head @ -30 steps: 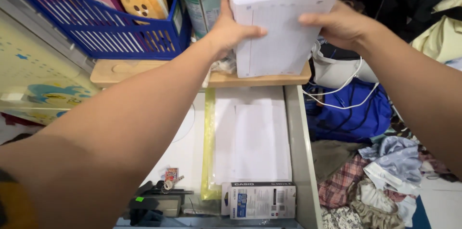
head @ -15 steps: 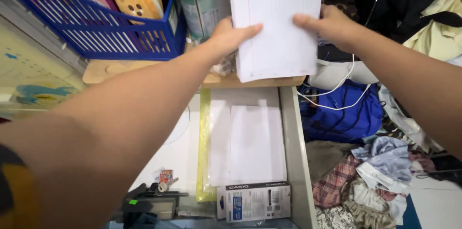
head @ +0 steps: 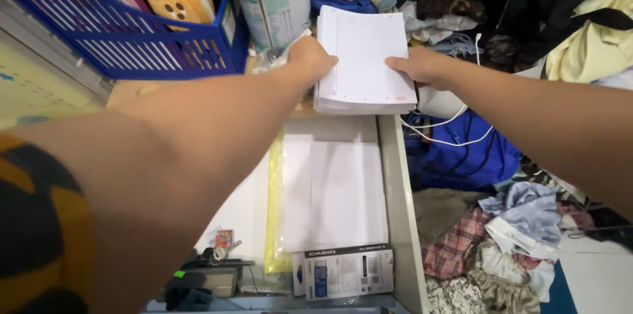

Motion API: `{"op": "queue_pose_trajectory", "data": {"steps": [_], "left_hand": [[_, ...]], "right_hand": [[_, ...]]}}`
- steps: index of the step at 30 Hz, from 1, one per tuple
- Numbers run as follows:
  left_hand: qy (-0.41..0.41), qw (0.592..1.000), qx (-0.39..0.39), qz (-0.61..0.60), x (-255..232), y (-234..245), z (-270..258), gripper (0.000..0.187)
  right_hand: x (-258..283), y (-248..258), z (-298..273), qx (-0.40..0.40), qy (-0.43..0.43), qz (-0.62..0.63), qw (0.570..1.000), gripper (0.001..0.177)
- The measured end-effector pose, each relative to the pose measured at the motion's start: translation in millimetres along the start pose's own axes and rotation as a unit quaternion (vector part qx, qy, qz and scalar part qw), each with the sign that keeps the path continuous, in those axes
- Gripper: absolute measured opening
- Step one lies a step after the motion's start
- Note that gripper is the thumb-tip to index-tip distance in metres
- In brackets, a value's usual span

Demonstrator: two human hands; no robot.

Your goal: The person organizes office supplies by placing pens and a calculator box into a drawer, then repeatedly stacks and restacks sheets of paper, moving them between the drawer and the desk surface.

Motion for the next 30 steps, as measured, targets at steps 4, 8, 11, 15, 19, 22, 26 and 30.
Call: {"op": "queue_pose_trajectory", "data": {"steps": [4, 8, 11, 15, 19, 22, 26, 30], "left_hand": [[0.018, 0.995, -0.08, -0.063, -22, 30, -59, 0.033], [0.026, 0.99, -0.104, -0.087, -32, 44, -84, 0.018], [0.042, 0.992, -0.095, -0.072, -36, 42, -81, 0.02], [0.045, 0.995, -0.051, -0.08, -27, 35, -65, 0.022], [0.088, 0.986, -0.022, -0.138, -12, 25, -55, 0.024], [0.14, 0.964, -0.006, -0.227, -4, 23, -60, 0.025], [0.185, 0.911, 0.019, -0.369, 7, 21, -78, 0.029], [0.204, 0.877, 0.094, -0.425, 23, 3, -61, 0.021]], "right_hand": [[7, -4, -11, -0.097, 0.09, -0.033, 0.991, 0.056], [14, -10, -34, -0.154, 0.128, -0.087, 0.976, 0.068], [13, -16, -34, -0.169, 0.126, -0.106, 0.972, 0.07], [10, -22, -27, -0.185, 0.165, -0.092, 0.964, 0.073], [6, -26, -26, -0.17, 0.095, -0.068, 0.978, 0.079], [4, -26, -25, -0.168, 0.078, -0.049, 0.981, 0.081], [0, -26, -20, -0.188, 0.116, -0.068, 0.973, 0.078], [3, -26, -25, -0.194, 0.116, -0.076, 0.971, 0.078]]}}
Point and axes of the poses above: each hand's wrist, its own z-axis towards the middle knuckle, its own y-axis out of the back of the hand, x = y × z, the point moved 5 cm from there along z, towards the middle knuckle, and after that the axes turned 3 degrees about x, right-handed, at the moved point
